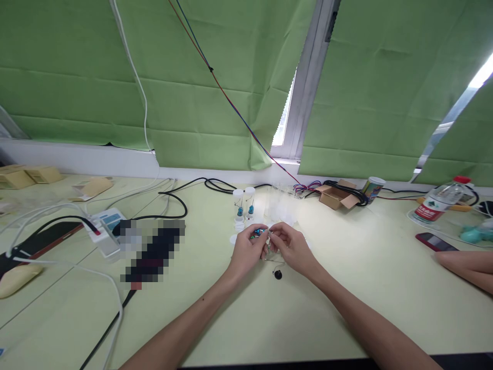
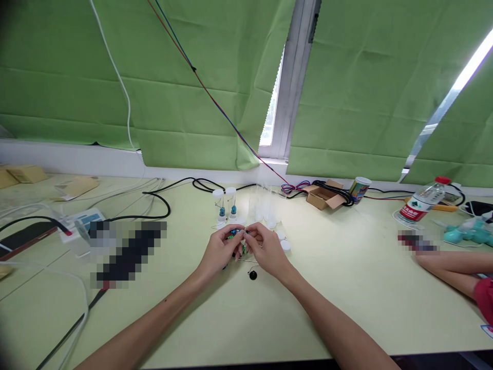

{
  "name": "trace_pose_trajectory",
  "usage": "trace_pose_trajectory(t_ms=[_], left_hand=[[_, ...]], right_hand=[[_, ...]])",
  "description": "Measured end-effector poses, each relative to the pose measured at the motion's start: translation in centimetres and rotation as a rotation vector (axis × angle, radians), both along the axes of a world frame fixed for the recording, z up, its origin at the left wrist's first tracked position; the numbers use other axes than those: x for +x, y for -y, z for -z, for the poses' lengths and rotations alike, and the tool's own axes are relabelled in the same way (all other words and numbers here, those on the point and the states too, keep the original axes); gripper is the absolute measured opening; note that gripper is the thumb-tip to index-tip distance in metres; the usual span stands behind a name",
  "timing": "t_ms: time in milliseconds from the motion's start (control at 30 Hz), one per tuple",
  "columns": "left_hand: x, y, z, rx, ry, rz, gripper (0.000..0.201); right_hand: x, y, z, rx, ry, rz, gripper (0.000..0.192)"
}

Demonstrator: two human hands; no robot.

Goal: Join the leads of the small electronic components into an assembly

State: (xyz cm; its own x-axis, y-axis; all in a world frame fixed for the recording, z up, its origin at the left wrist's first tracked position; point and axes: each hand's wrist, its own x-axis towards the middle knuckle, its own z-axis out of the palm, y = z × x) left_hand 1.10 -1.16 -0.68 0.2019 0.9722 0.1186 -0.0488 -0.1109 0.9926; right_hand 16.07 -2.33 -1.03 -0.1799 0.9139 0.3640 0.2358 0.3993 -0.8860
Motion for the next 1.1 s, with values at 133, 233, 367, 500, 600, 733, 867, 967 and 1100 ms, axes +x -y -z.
trace_pose_trajectory(t_ms=[133,233,367,500,600,733,867,967,1100], left_hand=[[-0.07,0.06,0.07,0.009,-0.009,0.014,0.032],[-0.17,0.09,0.18,0.020,-0.026,0.025,0.031],[-0.26,0.15,0.20,0.038,-0.047,0.046,0.030],[-0.18,0.23,0.06,0.030,-0.055,0.055,0.030],[-0.10,0.25,0.00,0.031,-0.046,0.036,0.031],[-0.09,0.11,0.07,0.022,-0.042,-0.008,0.033],[-0.10,-0.08,0.20,0.022,-0.030,-0.020,0.034],[-0.11,-0.11,0.23,0.027,-0.029,-0.013,0.034],[-0.17,0.00,0.13,0.020,-0.039,0.000,0.033]], right_hand=[[-0.04,-0.03,0.00,-0.026,0.002,0.008,0.022],[0.00,-0.01,0.02,-0.031,0.026,0.015,0.025],[0.07,-0.07,0.01,-0.026,0.090,0.049,0.032],[0.06,-0.13,-0.04,-0.019,0.152,0.083,0.037],[0.02,-0.09,-0.10,-0.009,0.152,0.091,0.036],[-0.03,0.08,-0.09,-0.014,0.062,0.051,0.024],[-0.01,0.09,0.03,0.001,0.012,-0.005,0.020],[0.03,0.01,0.06,0.001,0.013,-0.010,0.018],[0.02,0.04,0.07,-0.004,0.024,0.007,0.021]])
